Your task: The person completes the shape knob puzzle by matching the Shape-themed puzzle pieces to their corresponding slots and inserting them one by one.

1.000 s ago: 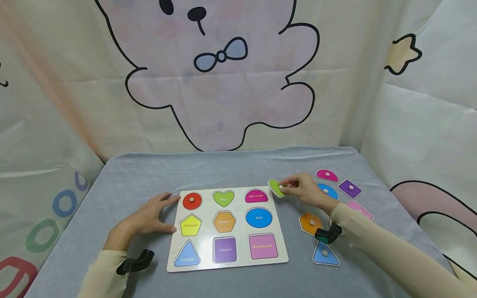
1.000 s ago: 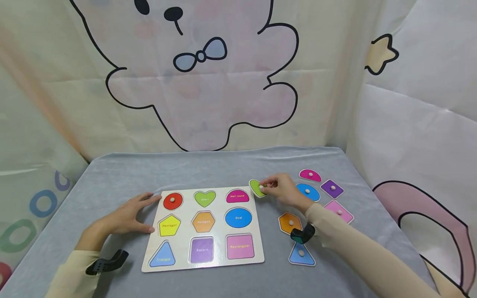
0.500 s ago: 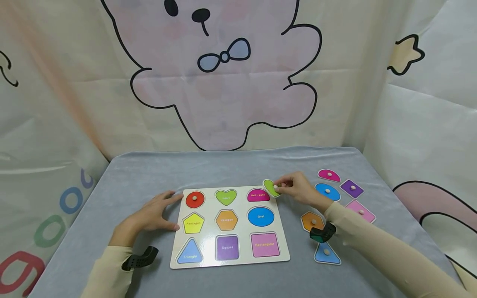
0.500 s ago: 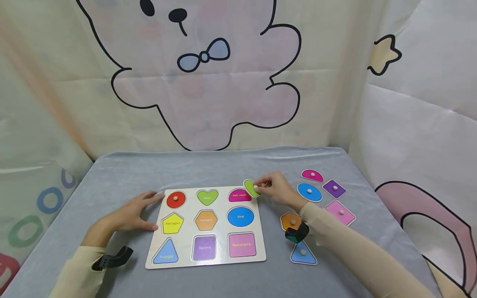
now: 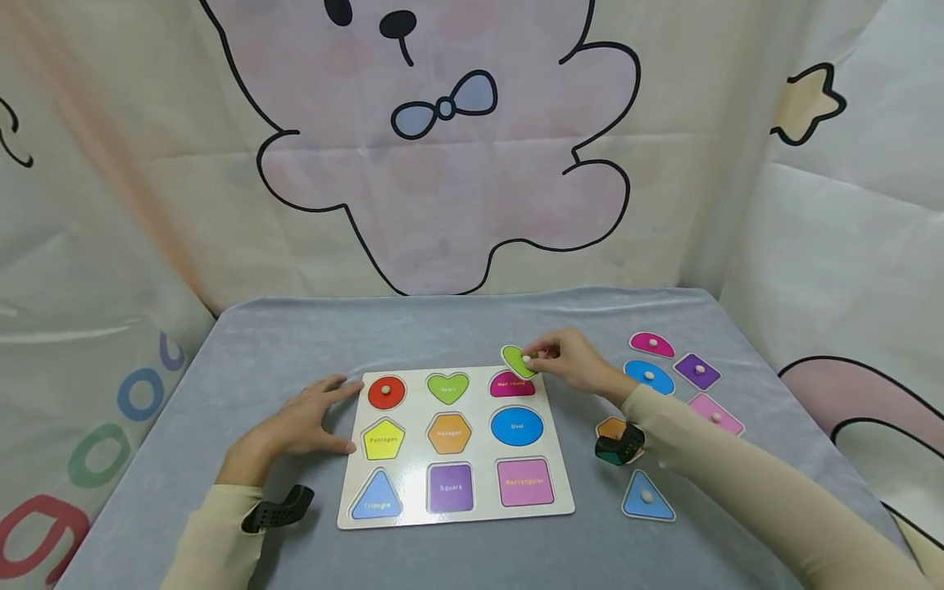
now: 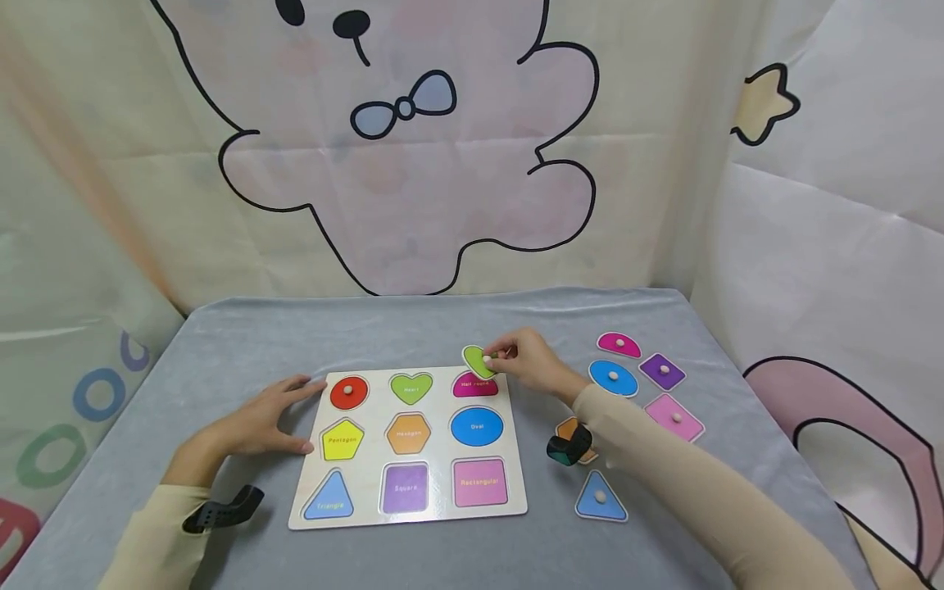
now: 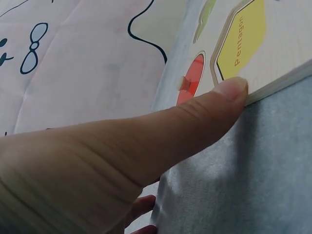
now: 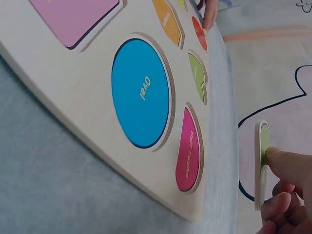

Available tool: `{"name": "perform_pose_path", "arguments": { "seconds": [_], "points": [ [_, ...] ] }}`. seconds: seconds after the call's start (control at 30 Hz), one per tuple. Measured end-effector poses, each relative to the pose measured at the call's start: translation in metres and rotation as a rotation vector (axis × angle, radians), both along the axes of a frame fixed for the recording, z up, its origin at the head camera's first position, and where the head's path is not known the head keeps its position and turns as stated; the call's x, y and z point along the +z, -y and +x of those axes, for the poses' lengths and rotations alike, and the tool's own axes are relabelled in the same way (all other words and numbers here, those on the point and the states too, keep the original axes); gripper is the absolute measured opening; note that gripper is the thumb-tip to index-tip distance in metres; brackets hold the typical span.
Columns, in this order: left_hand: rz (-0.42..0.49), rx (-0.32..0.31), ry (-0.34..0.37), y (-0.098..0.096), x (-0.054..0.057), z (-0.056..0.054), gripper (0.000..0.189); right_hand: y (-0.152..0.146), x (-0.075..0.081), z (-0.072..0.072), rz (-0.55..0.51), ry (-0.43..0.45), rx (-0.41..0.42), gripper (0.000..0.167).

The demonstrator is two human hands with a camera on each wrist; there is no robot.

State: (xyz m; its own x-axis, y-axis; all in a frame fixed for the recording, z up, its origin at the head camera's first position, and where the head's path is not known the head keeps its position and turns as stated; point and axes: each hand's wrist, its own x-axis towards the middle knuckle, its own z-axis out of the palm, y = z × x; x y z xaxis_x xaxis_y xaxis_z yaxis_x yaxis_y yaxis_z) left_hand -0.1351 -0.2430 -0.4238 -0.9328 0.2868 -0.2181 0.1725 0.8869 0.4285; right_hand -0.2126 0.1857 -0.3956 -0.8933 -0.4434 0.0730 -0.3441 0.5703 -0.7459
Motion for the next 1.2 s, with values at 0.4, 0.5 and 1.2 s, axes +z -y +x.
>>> {"name": "perform_pose_path", "arguments": {
  "seconds": [0.4,0.5,1.2],
  "points": [
    [-0.013,-0.032,-0.023,0.004,0.006,0.002,0.100,0.032,-0.001,-0.008,-0.033,0.019,0.042,0.020],
    [-0.001,-0.025,-0.022,0.002,0.005,0.000,0.100,0.038,0.001,-0.011,-0.017,0.026,0.026,0.019],
    [0.011,-0.025,-0.021,0.000,0.000,0.002,0.100,0.082,0.001,-0.021,-0.011,0.088,0.096,0.018]
  ]
}}
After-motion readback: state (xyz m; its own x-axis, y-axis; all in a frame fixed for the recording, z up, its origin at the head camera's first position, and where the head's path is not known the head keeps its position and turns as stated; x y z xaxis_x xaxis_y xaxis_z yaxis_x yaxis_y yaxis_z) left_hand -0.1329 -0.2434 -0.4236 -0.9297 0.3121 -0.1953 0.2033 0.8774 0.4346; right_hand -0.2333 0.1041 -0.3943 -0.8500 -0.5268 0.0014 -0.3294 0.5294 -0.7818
